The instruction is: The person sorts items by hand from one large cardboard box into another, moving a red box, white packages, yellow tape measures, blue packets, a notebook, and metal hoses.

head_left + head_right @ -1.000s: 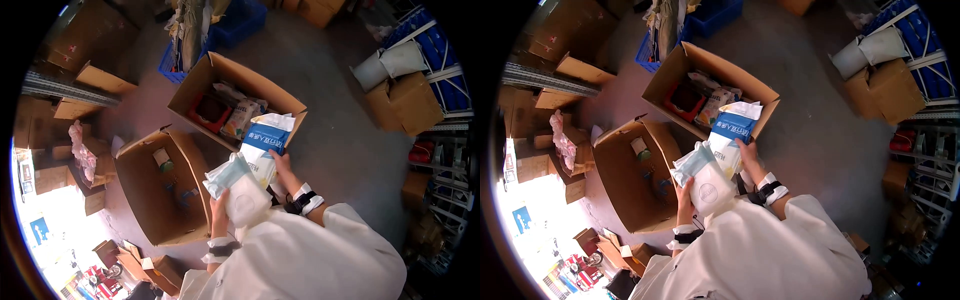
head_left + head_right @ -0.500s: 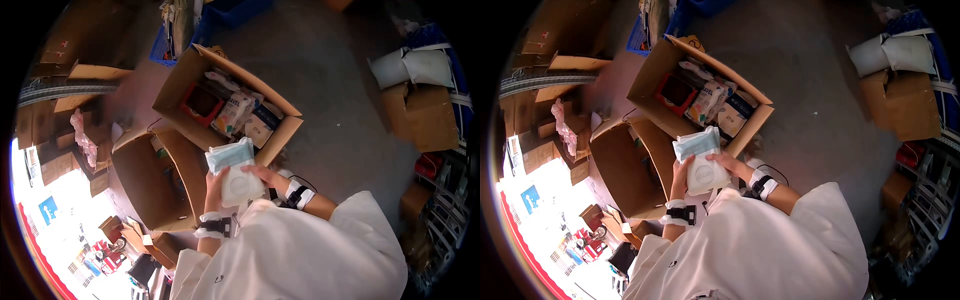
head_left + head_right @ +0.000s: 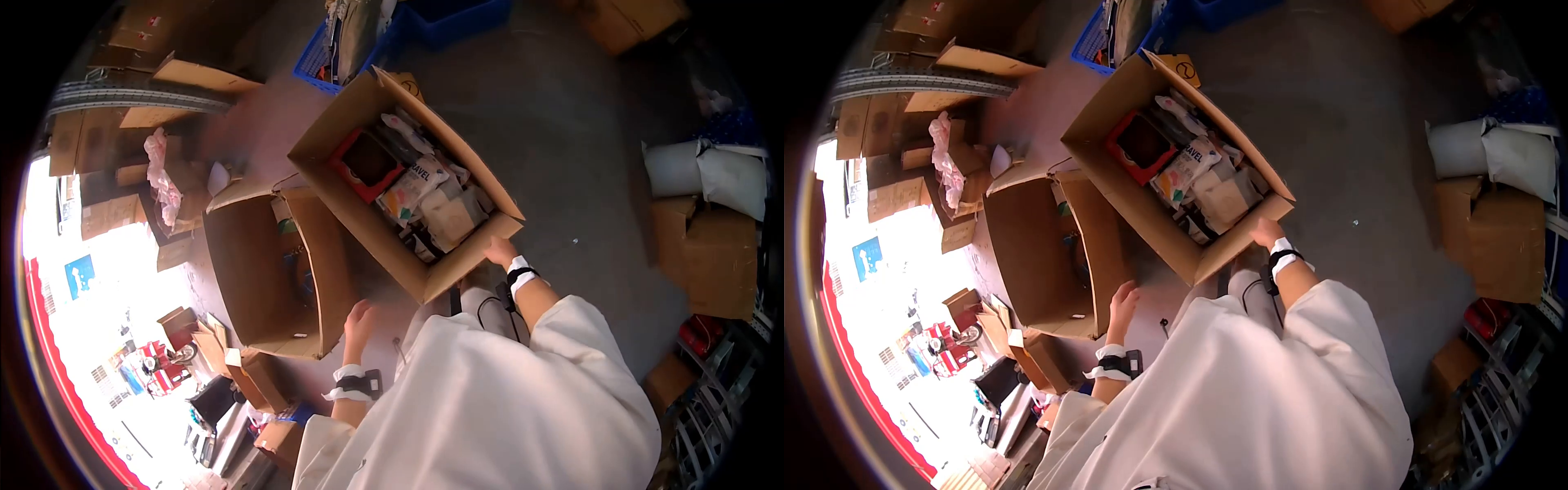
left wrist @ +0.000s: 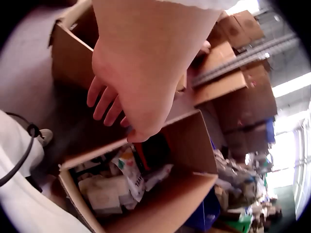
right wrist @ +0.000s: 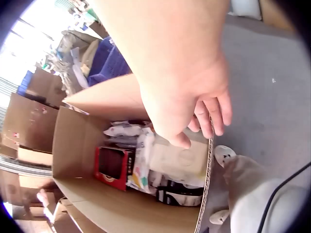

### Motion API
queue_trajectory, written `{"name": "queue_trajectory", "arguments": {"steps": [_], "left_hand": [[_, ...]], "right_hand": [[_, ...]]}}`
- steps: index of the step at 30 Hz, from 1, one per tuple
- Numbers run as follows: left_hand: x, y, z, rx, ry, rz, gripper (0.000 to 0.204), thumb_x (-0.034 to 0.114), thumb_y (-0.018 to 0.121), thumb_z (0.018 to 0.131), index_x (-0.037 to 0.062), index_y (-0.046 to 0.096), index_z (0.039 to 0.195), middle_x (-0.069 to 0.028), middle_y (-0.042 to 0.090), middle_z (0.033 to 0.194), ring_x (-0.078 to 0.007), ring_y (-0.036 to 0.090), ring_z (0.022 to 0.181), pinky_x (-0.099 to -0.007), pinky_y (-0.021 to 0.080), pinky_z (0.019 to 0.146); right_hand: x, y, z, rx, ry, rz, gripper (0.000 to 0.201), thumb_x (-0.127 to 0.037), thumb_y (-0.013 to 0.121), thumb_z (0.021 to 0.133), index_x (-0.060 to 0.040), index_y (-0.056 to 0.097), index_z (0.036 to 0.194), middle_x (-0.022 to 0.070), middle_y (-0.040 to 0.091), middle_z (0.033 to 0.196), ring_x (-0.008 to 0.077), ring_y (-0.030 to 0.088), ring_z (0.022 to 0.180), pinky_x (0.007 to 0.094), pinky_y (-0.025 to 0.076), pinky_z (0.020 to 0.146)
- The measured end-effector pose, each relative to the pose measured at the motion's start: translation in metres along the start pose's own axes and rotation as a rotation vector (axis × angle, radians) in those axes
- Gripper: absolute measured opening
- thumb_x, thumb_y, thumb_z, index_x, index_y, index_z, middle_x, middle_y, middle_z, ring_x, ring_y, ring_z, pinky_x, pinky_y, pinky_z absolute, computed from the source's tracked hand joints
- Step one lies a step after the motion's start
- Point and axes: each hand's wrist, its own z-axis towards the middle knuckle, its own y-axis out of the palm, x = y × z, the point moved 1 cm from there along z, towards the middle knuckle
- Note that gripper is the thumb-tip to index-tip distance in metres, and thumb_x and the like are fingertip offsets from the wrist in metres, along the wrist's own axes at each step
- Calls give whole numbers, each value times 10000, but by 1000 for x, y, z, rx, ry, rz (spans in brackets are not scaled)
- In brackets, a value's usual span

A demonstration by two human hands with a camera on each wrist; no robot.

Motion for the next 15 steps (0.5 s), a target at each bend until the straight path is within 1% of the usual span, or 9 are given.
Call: {"name": "queue_trajectory", "arguments": {"steps": [1,2,5,6,7,8,10,12,15], "left_hand": [[-33,-9,-4,20,-102,-87,493,257,631,934,69,610,1389,-89,733,1128,-201,700,1010,-328,540,866],[-60,-18,-10,41,-206,-176,460,237,616,933,79,633,1365,-68,731,1088,-169,700,960,-311,540,819],[-97,-40,-45,63,-386,-346,408,212,605,928,93,666,1313,-52,717,1009,-146,695,883,-300,528,754],[-108,-49,-52,61,-402,-376,388,210,603,930,94,676,1293,-48,716,997,-150,695,874,-298,526,751],[-117,-58,-56,66,-415,-414,369,207,601,933,94,686,1274,-44,716,985,-154,696,866,-295,524,748],[-131,-70,-59,83,-428,-460,351,205,599,935,94,696,1254,-40,716,973,-158,697,858,-293,522,744],[-168,-103,-47,118,-317,-383,344,155,610,893,73,715,1210,-72,710,919,-161,699,819,-326,542,751],[-192,-142,-25,142,-184,-204,340,122,604,867,63,722,1181,-109,710,893,-187,707,799,-343,554,758],[-197,-202,13,-42,22,182,420,98,620,818,66,684,1231,-158,705,1008,-269,706,880,-365,562,816]], "right_hand": [[7,2,12,108,-98,25,429,-295,717,825,-14,676,1147,227,718,1148,412,685,1076,471,547,929],[7,-11,14,126,-122,57,415,-283,709,830,-17,676,1147,218,722,1141,395,690,1069,458,549,924],[-11,-40,10,189,-193,72,361,-245,683,843,-29,679,1132,180,738,1094,329,708,1035,409,554,899],[-10,-42,9,152,-117,140,323,-251,683,826,-39,705,1068,198,733,1072,371,693,1032,448,541,904],[0,-39,12,235,-152,24,295,-258,677,826,-41,713,1022,210,732,1041,374,695,1019,451,541,901],[0,-38,7,218,-103,-40,295,-273,671,828,-38,716,1002,215,733,1019,383,695,1016,462,540,899],[10,-21,7,163,-82,-181,346,-302,669,826,-30,725,1032,236,728,1082,406,683,1069,476,536,918],[-1,0,-2,72,81,-218,350,-306,672,841,-41,735,1061,234,728,1113,413,679,1093,482,525,954],[-51,44,-38,30,7,-303,344,-297,676,846,-54,736,1081,226,729,1123,410,675,1106,467,527,968]]}}
